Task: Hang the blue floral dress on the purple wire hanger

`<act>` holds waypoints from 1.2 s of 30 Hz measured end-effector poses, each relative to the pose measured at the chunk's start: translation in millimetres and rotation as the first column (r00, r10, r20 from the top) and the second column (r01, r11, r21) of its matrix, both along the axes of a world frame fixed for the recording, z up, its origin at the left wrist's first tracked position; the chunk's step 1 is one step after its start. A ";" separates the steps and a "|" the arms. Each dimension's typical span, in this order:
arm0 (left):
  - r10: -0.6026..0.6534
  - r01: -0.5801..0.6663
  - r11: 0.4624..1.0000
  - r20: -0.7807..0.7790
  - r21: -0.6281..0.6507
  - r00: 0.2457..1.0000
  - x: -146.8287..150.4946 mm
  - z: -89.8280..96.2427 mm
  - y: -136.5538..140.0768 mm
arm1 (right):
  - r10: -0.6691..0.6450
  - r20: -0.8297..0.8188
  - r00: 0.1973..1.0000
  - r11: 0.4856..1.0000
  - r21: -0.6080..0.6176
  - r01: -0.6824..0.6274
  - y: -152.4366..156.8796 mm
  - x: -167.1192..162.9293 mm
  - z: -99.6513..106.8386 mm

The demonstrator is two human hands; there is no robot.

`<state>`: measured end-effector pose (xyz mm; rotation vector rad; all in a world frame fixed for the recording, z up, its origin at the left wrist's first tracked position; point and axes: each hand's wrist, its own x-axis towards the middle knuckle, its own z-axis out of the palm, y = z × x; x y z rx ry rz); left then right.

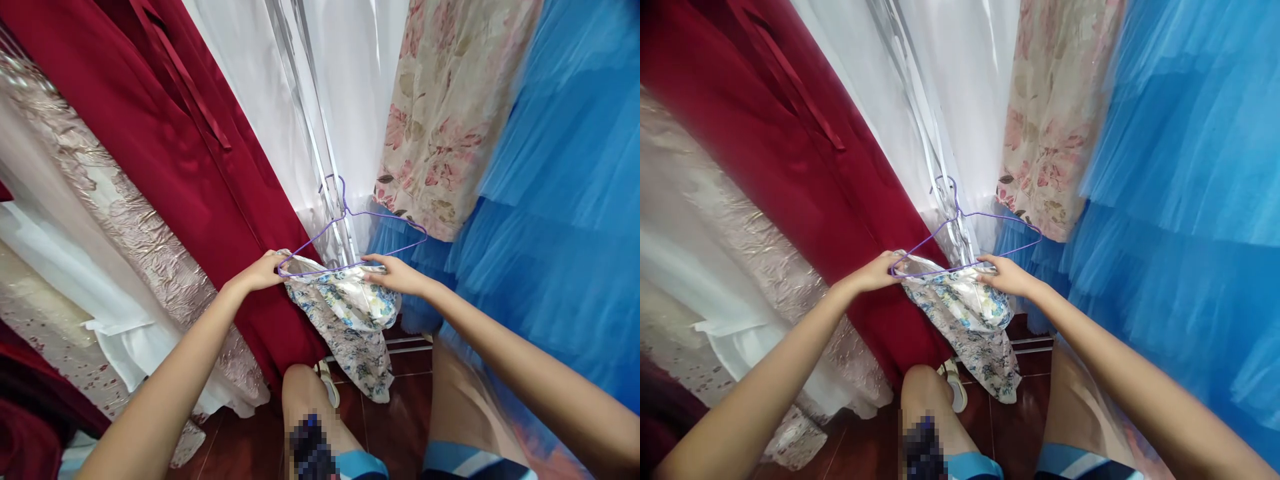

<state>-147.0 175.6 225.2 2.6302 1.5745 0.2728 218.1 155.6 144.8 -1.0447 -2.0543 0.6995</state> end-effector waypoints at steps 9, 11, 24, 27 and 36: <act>-0.051 0.052 0.998 0.025 -0.020 0.998 -20.5 21.6 -50.6 | -0.198 -0.070 0.978 0.974 0.098 0.204 6.2 -28.2 -10.9; -0.030 0.031 0.999 0.083 -0.014 0.996 -21.1 28.7 -57.8 | -0.186 -0.085 0.979 0.976 0.096 0.194 6.3 -31.9 -12.2; -0.130 0.109 0.991 0.434 0.073 0.891 74.3 48.8 -33.1 | -0.154 -0.137 0.979 0.985 0.060 0.164 -6.0 -33.5 -10.0; -0.158 0.106 0.987 0.581 0.122 0.799 84.6 34.0 -20.4 | -0.139 -0.168 0.976 0.988 0.045 0.148 -10.1 -27.1 -10.7; -0.125 -0.067 0.963 0.654 0.260 0.746 86.5 10.9 -19.7 | -0.268 -0.391 0.880 0.923 0.157 0.351 -26.8 39.8 -17.0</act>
